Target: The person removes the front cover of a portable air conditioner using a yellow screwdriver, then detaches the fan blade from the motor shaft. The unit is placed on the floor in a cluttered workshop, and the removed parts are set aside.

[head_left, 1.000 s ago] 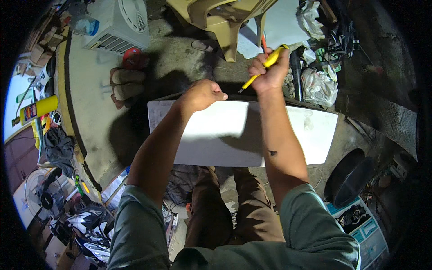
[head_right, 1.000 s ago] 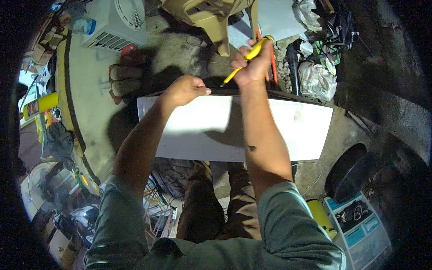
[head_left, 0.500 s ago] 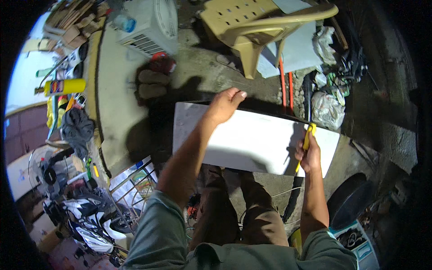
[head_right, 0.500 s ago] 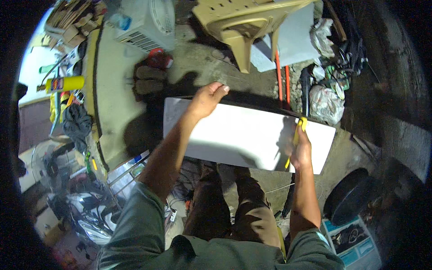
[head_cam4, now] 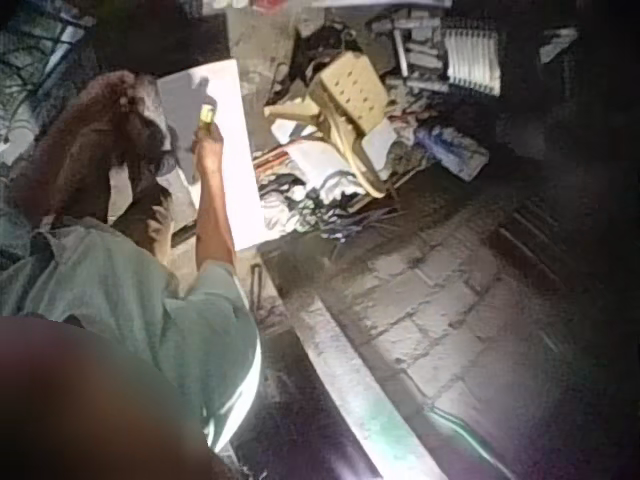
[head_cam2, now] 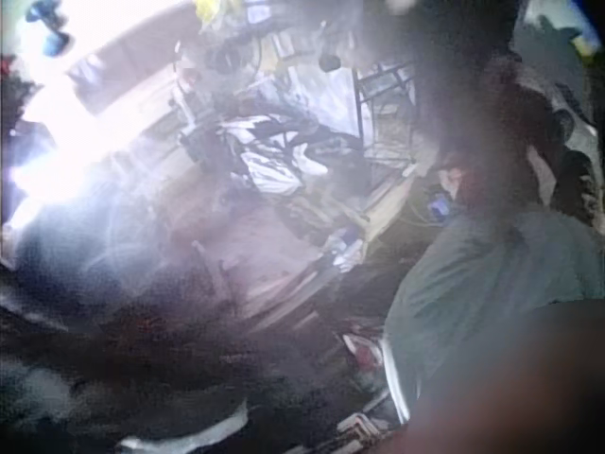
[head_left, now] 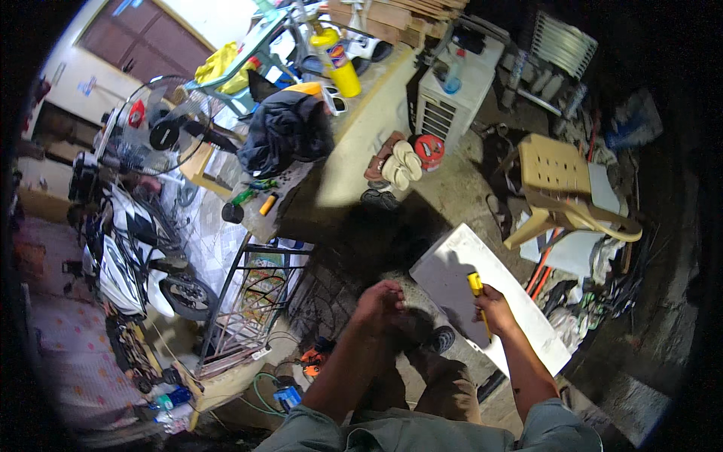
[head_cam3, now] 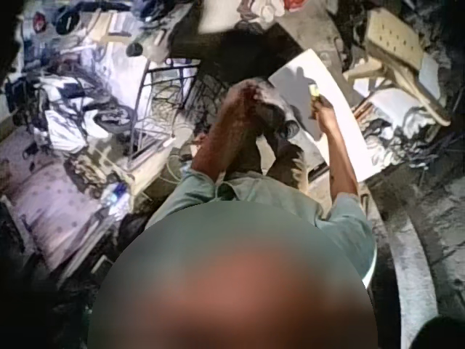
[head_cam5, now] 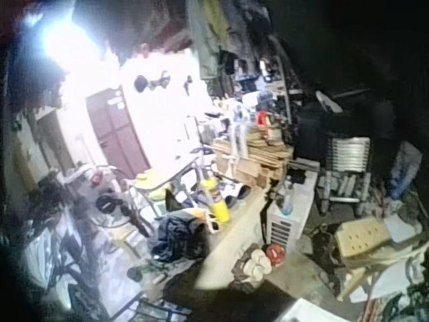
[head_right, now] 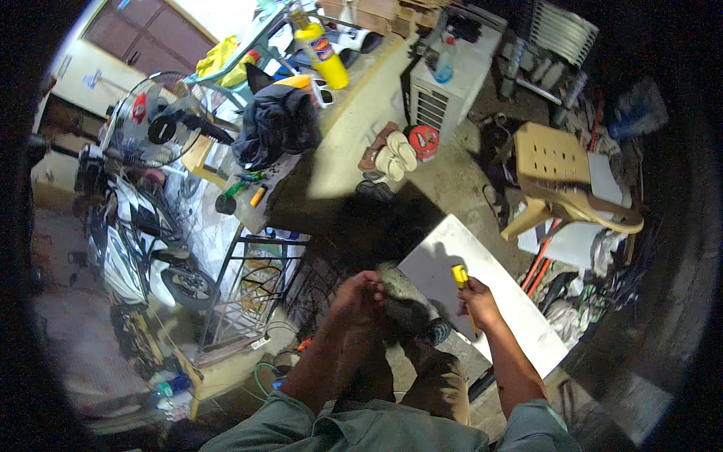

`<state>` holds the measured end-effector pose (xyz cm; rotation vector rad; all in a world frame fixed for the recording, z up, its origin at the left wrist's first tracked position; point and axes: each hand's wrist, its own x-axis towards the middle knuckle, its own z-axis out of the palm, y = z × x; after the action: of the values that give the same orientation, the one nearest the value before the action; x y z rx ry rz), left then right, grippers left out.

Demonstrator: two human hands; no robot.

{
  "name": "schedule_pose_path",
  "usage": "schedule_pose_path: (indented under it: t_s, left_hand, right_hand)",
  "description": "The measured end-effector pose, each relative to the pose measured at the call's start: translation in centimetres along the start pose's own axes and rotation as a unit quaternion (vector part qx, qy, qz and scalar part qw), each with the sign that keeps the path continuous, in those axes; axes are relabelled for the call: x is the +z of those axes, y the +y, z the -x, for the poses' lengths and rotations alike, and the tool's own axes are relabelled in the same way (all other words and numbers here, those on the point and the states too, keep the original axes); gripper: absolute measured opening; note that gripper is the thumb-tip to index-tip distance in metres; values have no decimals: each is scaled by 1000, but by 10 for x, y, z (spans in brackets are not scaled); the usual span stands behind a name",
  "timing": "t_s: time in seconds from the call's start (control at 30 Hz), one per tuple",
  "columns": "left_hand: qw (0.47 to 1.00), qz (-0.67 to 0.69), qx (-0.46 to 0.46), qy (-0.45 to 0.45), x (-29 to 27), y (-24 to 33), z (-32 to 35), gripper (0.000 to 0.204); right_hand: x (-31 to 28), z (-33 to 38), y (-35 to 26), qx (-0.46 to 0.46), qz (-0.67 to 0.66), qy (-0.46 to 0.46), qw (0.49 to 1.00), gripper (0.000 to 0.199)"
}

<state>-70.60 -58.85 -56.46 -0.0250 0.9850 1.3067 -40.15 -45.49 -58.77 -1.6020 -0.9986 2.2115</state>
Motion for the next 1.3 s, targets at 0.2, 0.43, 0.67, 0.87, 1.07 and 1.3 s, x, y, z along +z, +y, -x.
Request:
schedule_pose_path:
  t_s: [0.2, 0.43, 0.67, 0.87, 1.07, 1.3]
  left_hand:
    - [832, -492, 100, 237, -109, 155, 1, 12]
    - [556, -749, 329, 144, -137, 317, -56, 19]
    - [387, -849, 350, 77, -150, 377, -133, 21]
    - [336, -872, 351, 62, -163, 379, -135, 28]
    - [353, -846, 399, 36, -174, 385, -135, 27]
    - [341, -735, 581, 76, -144, 387, -92, 16]
  right_hand:
    - [131, -80, -76, -163, 255, -30, 953, 44]
    - [316, -180, -177, -338, 434, -31, 835, 43]
    - [481, -251, -281, -455, 471, -119, 746, 40]
    - [539, -278, -292, -401, 624, -82, 665, 39]
    - [555, -276, -295, -326, 697, -73, 635, 43]
    - [454, -191, -223, -560, 293, 105, 768, 39]
